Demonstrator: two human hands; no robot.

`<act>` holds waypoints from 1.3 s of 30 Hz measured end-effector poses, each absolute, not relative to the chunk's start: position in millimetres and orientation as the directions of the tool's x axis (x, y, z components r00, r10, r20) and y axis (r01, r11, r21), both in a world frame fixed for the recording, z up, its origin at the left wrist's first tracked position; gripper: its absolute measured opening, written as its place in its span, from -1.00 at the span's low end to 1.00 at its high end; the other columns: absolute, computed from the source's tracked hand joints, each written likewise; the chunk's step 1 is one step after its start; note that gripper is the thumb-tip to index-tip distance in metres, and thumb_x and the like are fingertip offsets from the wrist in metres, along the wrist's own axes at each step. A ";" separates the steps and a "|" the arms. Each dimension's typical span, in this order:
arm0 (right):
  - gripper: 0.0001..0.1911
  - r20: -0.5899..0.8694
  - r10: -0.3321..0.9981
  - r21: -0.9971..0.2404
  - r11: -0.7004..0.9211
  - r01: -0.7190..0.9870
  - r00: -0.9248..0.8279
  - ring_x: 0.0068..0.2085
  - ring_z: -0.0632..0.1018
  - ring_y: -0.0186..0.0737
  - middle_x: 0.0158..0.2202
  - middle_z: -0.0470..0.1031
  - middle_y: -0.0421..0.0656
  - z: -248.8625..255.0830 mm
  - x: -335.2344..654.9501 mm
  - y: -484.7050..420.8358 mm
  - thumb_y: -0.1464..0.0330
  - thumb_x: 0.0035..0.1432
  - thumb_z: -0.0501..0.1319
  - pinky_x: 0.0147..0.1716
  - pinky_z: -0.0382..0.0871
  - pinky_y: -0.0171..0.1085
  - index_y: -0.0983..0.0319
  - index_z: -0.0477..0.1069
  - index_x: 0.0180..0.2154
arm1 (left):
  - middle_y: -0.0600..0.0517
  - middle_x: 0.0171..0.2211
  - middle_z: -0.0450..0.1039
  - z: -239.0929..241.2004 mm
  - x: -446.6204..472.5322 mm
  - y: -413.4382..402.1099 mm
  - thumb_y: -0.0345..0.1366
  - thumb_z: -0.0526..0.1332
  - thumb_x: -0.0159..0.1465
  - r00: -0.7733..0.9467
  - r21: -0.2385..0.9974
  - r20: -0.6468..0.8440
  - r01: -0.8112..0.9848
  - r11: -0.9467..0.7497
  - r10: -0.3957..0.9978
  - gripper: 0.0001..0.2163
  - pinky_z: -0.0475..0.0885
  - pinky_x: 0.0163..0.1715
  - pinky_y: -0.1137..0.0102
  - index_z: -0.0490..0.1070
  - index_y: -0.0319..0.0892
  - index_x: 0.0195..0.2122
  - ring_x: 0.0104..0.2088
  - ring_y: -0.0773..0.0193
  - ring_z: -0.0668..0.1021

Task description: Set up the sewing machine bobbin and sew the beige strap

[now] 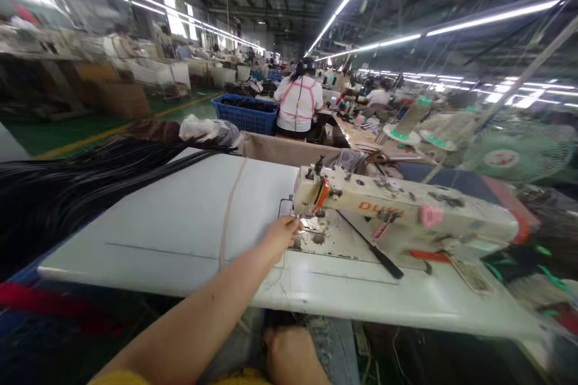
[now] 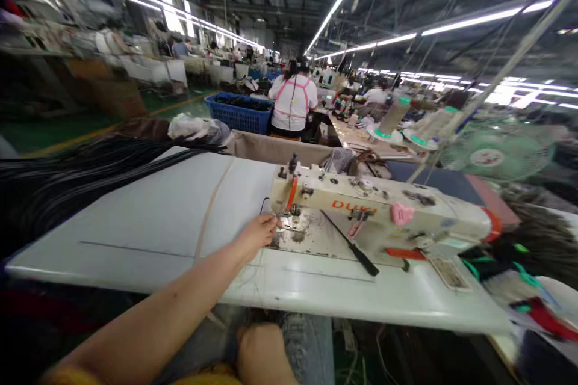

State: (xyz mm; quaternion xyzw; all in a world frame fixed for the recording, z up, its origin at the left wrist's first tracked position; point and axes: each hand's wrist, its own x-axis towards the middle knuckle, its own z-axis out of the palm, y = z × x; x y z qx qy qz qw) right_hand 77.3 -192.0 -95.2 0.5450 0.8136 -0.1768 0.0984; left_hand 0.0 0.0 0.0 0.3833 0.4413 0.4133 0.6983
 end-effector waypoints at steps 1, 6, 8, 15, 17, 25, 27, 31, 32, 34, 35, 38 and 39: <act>-0.65 -0.360 0.849 -0.178 0.344 0.922 -0.387 -0.07 0.61 -0.15 0.01 0.55 -0.06 -96.4 76.3 -190.9 0.18 0.40 0.29 -0.08 0.60 -0.08 0.27 0.47 0.07 | 0.20 -0.58 0.17 -0.6 0.3 1.5 -0.27 0.22 0.42 0.265 0.901 -0.300 -0.238 0.364 0.916 -0.78 -0.08 -0.62 0.51 0.39 -0.26 -0.37 -0.67 0.54 0.09; -0.89 -0.394 0.835 -0.151 0.354 0.923 -0.384 -0.21 0.70 -0.02 -0.28 0.66 0.06 -94.3 69.6 -184.6 0.44 0.26 0.32 -0.21 0.59 -0.16 0.34 0.58 -0.18 | 0.19 -0.56 0.20 -3.4 3.0 7.2 -0.18 0.31 0.37 0.255 0.900 -0.314 -0.225 0.372 0.914 -0.73 -0.09 -0.62 0.50 0.39 -0.24 -0.37 -0.65 0.54 0.09; -0.85 -0.392 0.836 -0.145 0.358 0.923 -0.385 -0.19 0.71 0.08 -0.29 0.67 0.12 -88.4 67.4 -183.0 0.50 0.21 0.28 -0.22 0.58 -0.15 0.32 0.60 -0.18 | 0.18 -0.55 0.20 -3.5 3.4 8.7 -0.16 0.33 0.36 0.262 0.896 -0.330 -0.216 0.388 0.907 -0.72 -0.10 -0.62 0.50 0.39 -0.25 -0.37 -0.65 0.54 0.08; -0.80 -0.336 0.860 -0.177 0.343 0.923 -0.384 -0.22 0.72 0.06 -0.30 0.68 0.10 -69.5 67.9 -183.9 0.50 0.20 0.22 -0.25 0.54 -0.20 0.29 0.62 -0.20 | 0.20 -0.59 0.14 3.7 -5.8 19.6 -0.12 0.40 0.29 0.369 0.846 -0.435 -0.144 0.513 0.821 -0.66 -0.13 -0.63 0.49 0.38 -0.25 -0.44 -0.64 0.53 0.04; -0.80 -0.330 0.858 -0.183 0.350 0.919 -0.393 -0.22 0.72 0.07 -0.30 0.67 0.10 -67.8 66.9 -183.5 0.50 0.19 0.22 -0.26 0.54 -0.19 0.29 0.61 -0.20 | 0.21 -0.61 0.11 6.4 -8.1 23.9 -0.14 0.40 0.29 0.394 0.830 -0.471 -0.106 0.548 0.789 -0.67 -0.14 -0.63 0.50 0.38 -0.25 -0.44 -0.64 0.53 0.02; -0.77 -0.367 0.828 -0.195 0.378 0.905 -0.424 -0.22 0.72 0.13 -0.28 0.68 0.11 -66.4 56.7 -177.5 0.50 0.18 0.19 -0.27 0.53 -0.13 0.29 0.61 -0.18 | 0.25 -0.62 0.06 11.9 -3.1 34.0 -0.17 0.31 0.39 0.402 0.784 -0.590 0.076 0.617 0.700 -0.68 -0.13 -0.66 0.52 0.35 -0.25 -0.43 -0.65 0.52 0.00; -0.77 -0.387 0.819 -0.177 0.385 0.906 -0.424 -0.22 0.72 0.15 -0.27 0.67 0.13 -66.6 54.1 -176.4 0.50 0.18 0.19 -0.28 0.53 -0.12 0.30 0.60 -0.19 | 0.24 -0.61 0.07 12.7 0.3 34.4 -0.20 0.27 0.43 0.389 0.779 -0.606 0.114 0.617 0.694 -0.69 -0.12 -0.67 0.52 0.35 -0.25 -0.42 -0.66 0.52 0.02; -0.78 -0.396 0.815 -0.157 0.394 0.906 -0.423 -0.22 0.71 0.10 -0.28 0.67 0.13 -60.9 50.3 -178.2 0.50 0.19 0.19 -0.29 0.49 -0.18 0.31 0.60 -0.19 | 0.25 -0.59 0.07 15.0 4.5 32.9 -0.21 0.20 0.48 0.368 0.779 -0.618 0.164 0.606 0.695 -0.67 -0.09 -0.68 0.52 0.33 -0.24 -0.43 -0.66 0.51 0.04; -0.78 -0.388 0.814 -0.161 0.402 0.901 -0.433 -0.23 0.71 0.06 -0.28 0.67 0.11 -56.4 50.4 -179.3 0.51 0.19 0.19 -0.30 0.47 -0.21 0.31 0.60 -0.19 | 0.25 -0.59 0.06 15.5 4.7 32.4 -0.21 0.19 0.49 0.366 0.781 -0.616 0.171 0.601 0.697 -0.67 -0.08 -0.68 0.52 0.33 -0.24 -0.42 -0.66 0.50 0.04; -0.78 -0.342 0.817 -0.191 0.424 0.885 -0.465 -0.23 0.69 -0.02 -0.26 0.67 0.04 -42.2 53.7 -180.7 0.52 0.18 0.18 -0.31 0.43 -0.26 0.27 0.59 -0.21 | 0.25 -0.59 0.04 15.8 4.7 31.8 -0.20 0.17 0.50 0.360 0.783 -0.616 0.186 0.593 0.700 -0.67 -0.08 -0.68 0.51 0.33 -0.23 -0.42 -0.65 0.50 0.03; -0.79 -0.293 0.826 -0.219 0.432 0.875 -0.481 -0.23 0.68 -0.07 -0.25 0.66 -0.01 -32.6 57.1 -180.5 0.52 0.18 0.18 -0.31 0.41 -0.28 0.25 0.58 -0.23 | 0.25 -0.59 0.03 15.5 4.7 31.9 -0.20 0.17 0.50 0.357 0.782 -0.619 0.196 0.592 0.699 -0.67 -0.07 -0.68 0.51 0.33 -0.23 -0.41 -0.65 0.49 0.03; -0.74 -0.048 0.893 -0.273 0.419 0.866 -0.447 -0.22 0.63 -0.19 -0.23 0.61 -0.14 2.4 75.1 -172.0 0.52 0.18 0.16 -0.25 0.39 -0.31 0.17 0.55 -0.18 | 0.25 -0.59 0.04 12.5 6.0 33.7 -0.17 0.19 0.49 0.340 0.771 -0.635 0.226 0.595 0.694 -0.67 -0.06 -0.68 0.50 0.34 -0.23 -0.41 -0.65 0.49 0.04; -0.68 0.036 0.913 -0.250 0.402 0.881 -0.406 -0.23 0.61 -0.21 -0.24 0.60 -0.15 14.2 83.1 -166.0 0.52 0.20 0.14 -0.24 0.39 -0.31 0.16 0.54 -0.08 | 0.25 -0.58 0.06 11.0 7.0 34.7 -0.16 0.19 0.48 0.332 0.769 -0.639 0.233 0.596 0.694 -0.68 -0.04 -0.68 0.50 0.34 -0.23 -0.39 -0.65 0.49 0.05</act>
